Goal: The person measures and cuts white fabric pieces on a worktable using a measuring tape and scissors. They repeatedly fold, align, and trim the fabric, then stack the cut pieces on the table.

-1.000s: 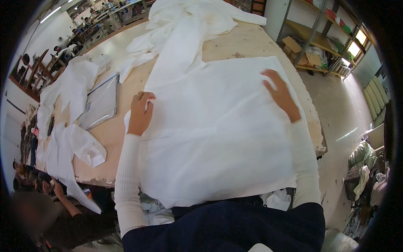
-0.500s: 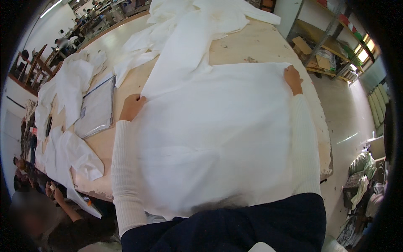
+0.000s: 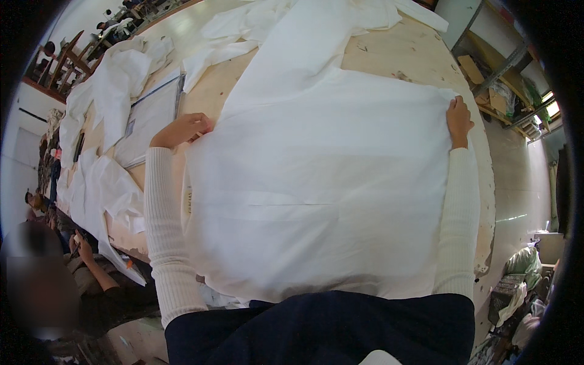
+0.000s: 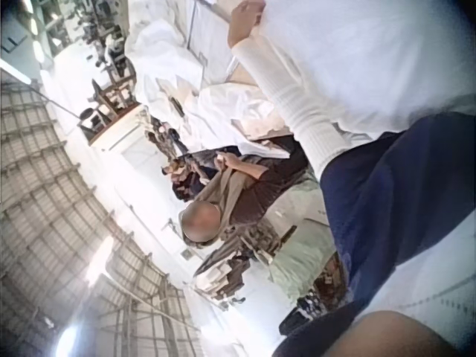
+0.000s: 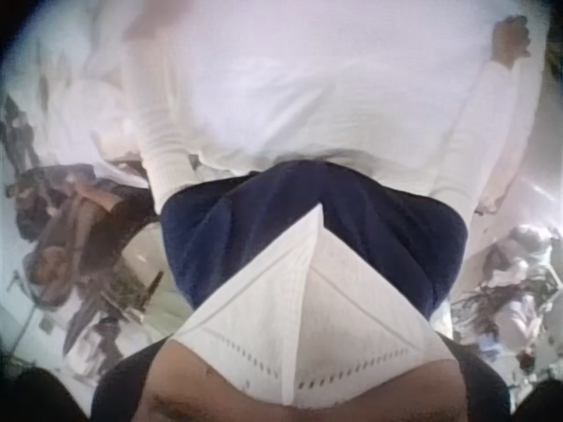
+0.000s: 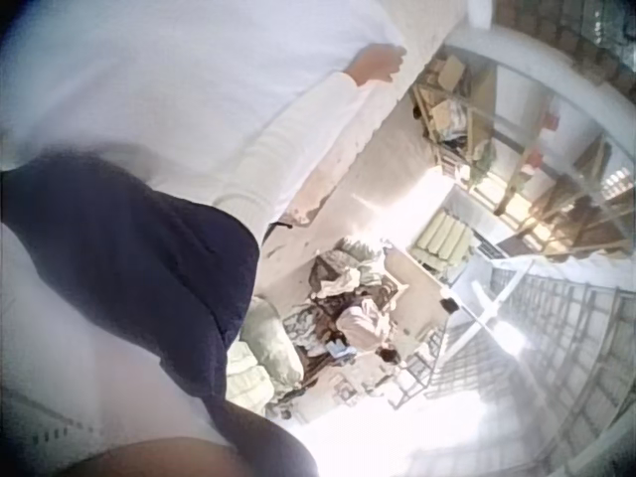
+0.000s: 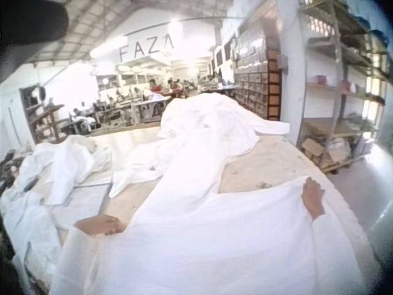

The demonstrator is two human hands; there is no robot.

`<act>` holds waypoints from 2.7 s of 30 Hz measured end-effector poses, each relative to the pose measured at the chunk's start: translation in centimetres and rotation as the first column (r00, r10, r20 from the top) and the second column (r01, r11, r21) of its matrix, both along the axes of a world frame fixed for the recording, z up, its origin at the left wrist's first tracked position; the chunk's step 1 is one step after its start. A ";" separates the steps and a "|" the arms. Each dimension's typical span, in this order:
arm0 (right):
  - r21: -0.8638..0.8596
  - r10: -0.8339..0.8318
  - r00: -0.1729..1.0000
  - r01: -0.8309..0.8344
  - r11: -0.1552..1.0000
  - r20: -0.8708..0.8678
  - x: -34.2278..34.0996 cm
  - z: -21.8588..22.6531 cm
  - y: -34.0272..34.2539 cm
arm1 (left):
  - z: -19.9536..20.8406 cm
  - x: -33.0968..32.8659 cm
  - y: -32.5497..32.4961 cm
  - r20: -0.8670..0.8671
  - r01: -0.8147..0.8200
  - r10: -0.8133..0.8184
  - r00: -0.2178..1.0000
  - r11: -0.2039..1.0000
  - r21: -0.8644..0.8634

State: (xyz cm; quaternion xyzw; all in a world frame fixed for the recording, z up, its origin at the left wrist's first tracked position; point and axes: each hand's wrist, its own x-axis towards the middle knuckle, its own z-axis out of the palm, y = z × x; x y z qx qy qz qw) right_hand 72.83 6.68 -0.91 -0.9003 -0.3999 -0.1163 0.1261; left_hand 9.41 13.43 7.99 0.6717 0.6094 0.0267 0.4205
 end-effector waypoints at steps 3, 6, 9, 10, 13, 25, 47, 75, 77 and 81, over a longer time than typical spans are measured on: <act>0.007 0.018 1.000 -0.018 1.000 -0.013 0.1 -0.2 0.4 | -0.8 -1.4 -0.4 0.073 0.111 -0.116 0.991 0.991 0.074; 0.017 0.026 1.000 -0.026 1.000 -0.009 -0.1 -0.1 0.4 | -2.8 -1.7 -1.4 0.316 0.090 -0.150 0.937 0.976 0.198; 0.031 -0.019 0.990 0.014 0.999 0.140 -1.2 0.5 0.8 | -2.8 -0.8 -2.7 0.162 0.014 -0.083 0.983 0.921 0.389; 0.074 -0.059 0.956 0.040 0.996 0.287 -1.5 0.4 1.2 | -2.5 -0.3 -3.2 0.033 0.014 -0.033 0.999 0.884 0.467; 0.359 0.224 0.940 -0.308 0.881 0.257 -9.1 5.5 2.8 | -2.3 -0.5 -5.3 -0.047 -0.051 0.122 0.991 0.689 0.723; 0.091 0.923 0.280 -0.945 0.313 -0.263 -40.3 4.8 5.2 | -5.1 -2.2 -13.3 -0.274 0.354 -0.233 0.933 0.467 0.810; 0.252 0.936 0.080 -0.952 0.174 -0.343 -35.5 8.9 -10.4 | -3.2 -4.5 -17.1 0.212 -0.116 -0.031 0.977 0.755 0.645; -0.160 0.831 0.551 -0.829 0.536 -0.069 -21.5 6.2 -22.0 | -3.4 10.4 -16.6 -0.402 0.507 -0.323 0.857 0.384 0.772; -0.293 0.684 0.697 -0.715 0.635 -0.218 -20.2 6.4 -28.2 | -4.3 8.6 -19.8 -0.388 0.495 -0.309 0.868 0.489 0.718; -0.036 0.133 0.984 -0.138 0.990 -0.116 -9.9 2.3 -37.6 | -5.4 4.6 -20.0 -0.101 0.266 -0.278 0.955 0.658 0.704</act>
